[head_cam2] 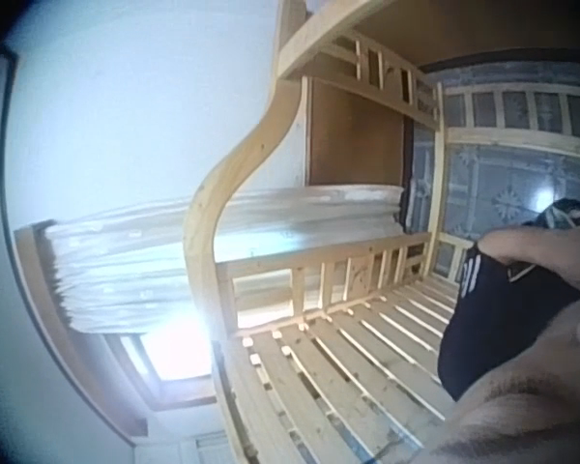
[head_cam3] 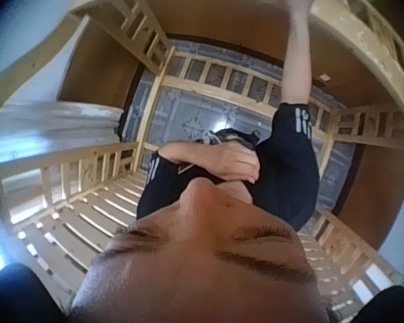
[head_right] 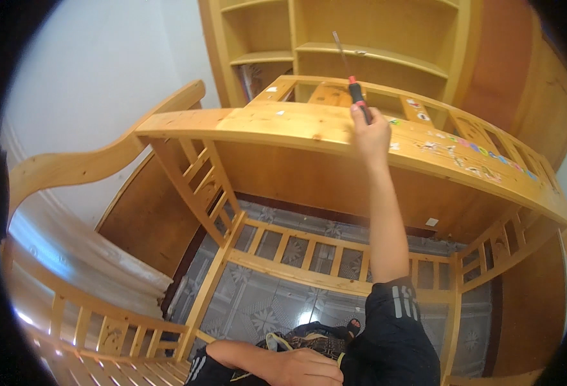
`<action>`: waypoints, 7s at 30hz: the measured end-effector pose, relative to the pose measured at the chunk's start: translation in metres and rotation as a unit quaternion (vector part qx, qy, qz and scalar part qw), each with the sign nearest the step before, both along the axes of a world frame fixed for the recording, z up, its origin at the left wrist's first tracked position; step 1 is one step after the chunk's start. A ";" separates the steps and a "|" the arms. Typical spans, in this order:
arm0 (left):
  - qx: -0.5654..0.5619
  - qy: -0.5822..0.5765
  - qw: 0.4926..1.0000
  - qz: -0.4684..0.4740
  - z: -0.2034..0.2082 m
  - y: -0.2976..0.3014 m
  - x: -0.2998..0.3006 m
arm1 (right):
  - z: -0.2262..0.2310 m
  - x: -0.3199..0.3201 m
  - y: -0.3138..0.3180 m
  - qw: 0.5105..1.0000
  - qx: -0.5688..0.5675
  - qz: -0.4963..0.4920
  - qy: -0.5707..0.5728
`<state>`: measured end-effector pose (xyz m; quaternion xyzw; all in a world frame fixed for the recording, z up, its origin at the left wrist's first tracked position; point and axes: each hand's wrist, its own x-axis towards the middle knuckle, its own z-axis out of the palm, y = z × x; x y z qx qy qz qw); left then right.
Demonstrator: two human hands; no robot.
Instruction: The person uses a screwdriver to tighten a screw in a wooden bed frame, then picks up a black object and a cloth to wipe the wooden slats.
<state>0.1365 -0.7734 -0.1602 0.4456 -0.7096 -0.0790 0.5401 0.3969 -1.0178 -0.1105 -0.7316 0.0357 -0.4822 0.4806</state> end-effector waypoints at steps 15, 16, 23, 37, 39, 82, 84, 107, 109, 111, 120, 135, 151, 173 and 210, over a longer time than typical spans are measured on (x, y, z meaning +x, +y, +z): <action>-0.116 -0.076 0.837 0.529 -0.026 0.021 0.098 | -0.102 -0.112 0.133 0.883 0.157 0.412 0.164; -0.131 -0.074 0.827 0.542 -0.031 0.017 0.103 | -0.117 -0.130 0.166 0.891 0.180 0.407 0.089; -0.135 -0.214 0.688 0.680 -0.050 0.053 0.111 | -0.156 -0.141 0.212 0.660 0.360 0.636 0.177; -0.108 -0.130 0.727 0.666 -0.056 0.072 0.125 | -0.162 -0.136 0.235 0.790 0.258 0.540 0.131; -0.119 -0.120 0.720 0.673 -0.058 0.072 0.134 | -0.163 -0.123 0.236 0.817 0.186 0.537 0.098; 0.447 0.047 0.858 0.247 0.079 0.068 0.570 | -0.028 0.056 0.245 0.982 0.122 0.147 0.002; 0.464 0.094 0.842 0.259 0.089 0.038 0.539 | -0.017 0.050 0.233 0.986 0.128 0.104 0.010; 0.551 0.091 0.785 0.268 0.089 0.053 0.562 | 0.019 0.069 0.188 0.988 0.150 0.012 -0.039; 0.605 -0.011 0.760 0.237 0.109 0.065 0.565 | 0.021 0.055 0.170 0.985 0.166 -0.014 -0.040; 0.603 -0.022 0.771 0.203 0.111 0.096 0.584 | 0.027 0.057 0.167 0.987 0.148 -0.019 -0.059; 0.479 -0.062 0.831 0.276 0.091 0.119 0.566 | 0.014 0.067 0.158 0.985 0.141 -0.048 -0.084; 0.484 0.343 0.779 0.204 0.077 0.028 0.577 | 0.003 0.065 0.157 0.979 0.129 -0.096 -0.123; 0.481 0.457 0.733 0.154 0.074 0.025 0.591 | 0.004 0.075 0.163 0.963 0.123 -0.169 -0.171; 0.508 0.405 0.750 0.125 0.082 0.027 0.576 | 0.002 0.072 0.165 0.956 0.143 -0.191 -0.173; 0.411 -0.169 0.872 0.207 0.082 0.070 0.564 | 0.011 0.093 0.168 0.912 0.002 -0.409 0.037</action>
